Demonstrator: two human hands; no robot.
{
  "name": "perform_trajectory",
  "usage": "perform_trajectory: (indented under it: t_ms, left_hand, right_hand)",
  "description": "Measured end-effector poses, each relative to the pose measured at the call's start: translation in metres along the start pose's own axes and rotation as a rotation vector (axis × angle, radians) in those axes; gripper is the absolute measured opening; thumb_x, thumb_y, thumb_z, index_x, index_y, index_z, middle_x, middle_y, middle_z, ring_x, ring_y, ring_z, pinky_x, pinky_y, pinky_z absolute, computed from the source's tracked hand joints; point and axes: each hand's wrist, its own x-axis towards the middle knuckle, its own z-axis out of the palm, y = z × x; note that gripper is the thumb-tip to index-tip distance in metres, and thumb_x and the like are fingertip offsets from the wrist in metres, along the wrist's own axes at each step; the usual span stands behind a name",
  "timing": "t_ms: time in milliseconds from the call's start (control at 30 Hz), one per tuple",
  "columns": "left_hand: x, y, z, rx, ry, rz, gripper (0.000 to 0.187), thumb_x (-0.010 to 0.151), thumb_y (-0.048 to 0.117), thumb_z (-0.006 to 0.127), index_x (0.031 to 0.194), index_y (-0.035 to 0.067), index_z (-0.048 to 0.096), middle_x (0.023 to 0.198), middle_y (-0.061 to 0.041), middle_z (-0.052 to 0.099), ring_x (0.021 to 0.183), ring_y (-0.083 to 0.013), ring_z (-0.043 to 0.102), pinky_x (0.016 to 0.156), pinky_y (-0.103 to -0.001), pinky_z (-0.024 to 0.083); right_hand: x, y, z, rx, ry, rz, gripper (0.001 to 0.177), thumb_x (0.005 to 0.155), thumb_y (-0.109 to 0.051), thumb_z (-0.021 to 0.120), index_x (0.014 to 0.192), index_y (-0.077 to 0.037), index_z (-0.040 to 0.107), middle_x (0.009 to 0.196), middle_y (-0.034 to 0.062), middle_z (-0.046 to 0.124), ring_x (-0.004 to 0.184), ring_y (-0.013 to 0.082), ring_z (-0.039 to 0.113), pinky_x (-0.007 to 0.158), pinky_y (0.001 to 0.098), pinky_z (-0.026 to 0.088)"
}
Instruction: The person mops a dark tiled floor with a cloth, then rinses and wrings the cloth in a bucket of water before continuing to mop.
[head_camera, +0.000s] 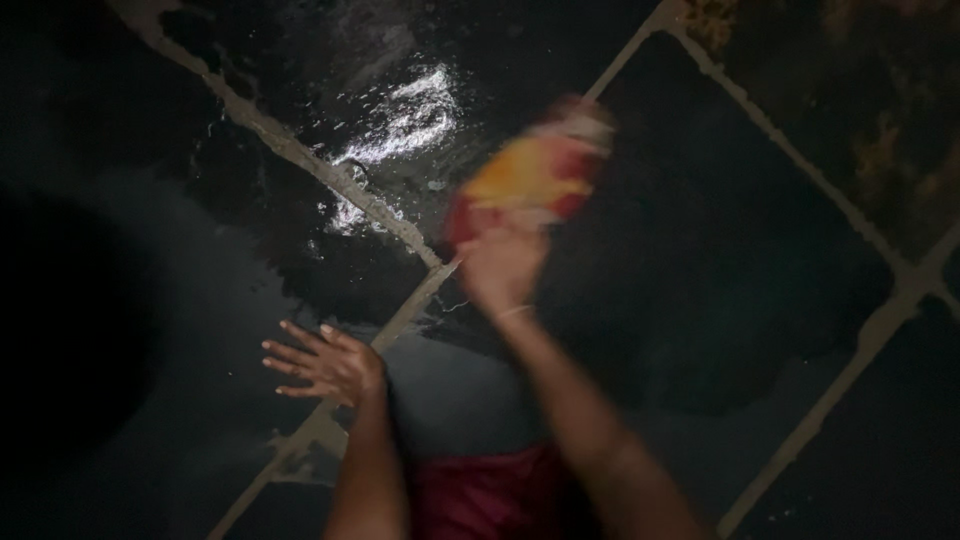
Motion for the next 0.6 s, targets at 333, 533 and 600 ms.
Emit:
perform_trajectory:
  t_ms: [333,533,600]
  left_hand:
    - [0.0,0.004,-0.006,-0.009,-0.029,0.0,0.063,0.112,0.045,0.021,0.169,0.016,0.019,0.174,-0.018,0.001,0.16,-0.0392,-0.002,0.123,-0.07,0.0]
    - [0.001,0.0,-0.001,0.064,-0.05,-0.022,0.062,0.113,0.044,0.02,0.17,0.018,0.015,0.175,-0.017,-0.001,0.161,-0.0388,-0.002,0.125,-0.069,-0.001]
    - [0.002,0.001,-0.002,0.082,-0.049,-0.009,0.062,0.114,0.043,0.019,0.17,0.017,0.014,0.174,-0.018,-0.001,0.161,-0.0395,-0.002,0.124,-0.069,-0.001]
  right_hand:
    - [0.008,-0.091,0.036,0.096,0.157,-0.843,0.068,0.089,-0.025,0.066,0.153,-0.033,0.046,0.163,0.0122,0.037,0.145,0.0381,0.039,0.112,0.0658,0.036]
    - [0.094,0.019,-0.018,-0.136,0.389,-0.565,0.052,0.083,-0.008,0.061,0.13,-0.031,0.067,0.137,0.016,0.06,0.129,0.0354,0.053,0.107,0.0517,0.04]
    - [0.105,0.096,-0.037,-0.209,0.193,-0.338,0.055,0.092,-0.007,0.061,0.145,-0.023,0.055,0.142,0.02,0.049,0.13,0.0365,0.053,0.102,0.0533,0.042]
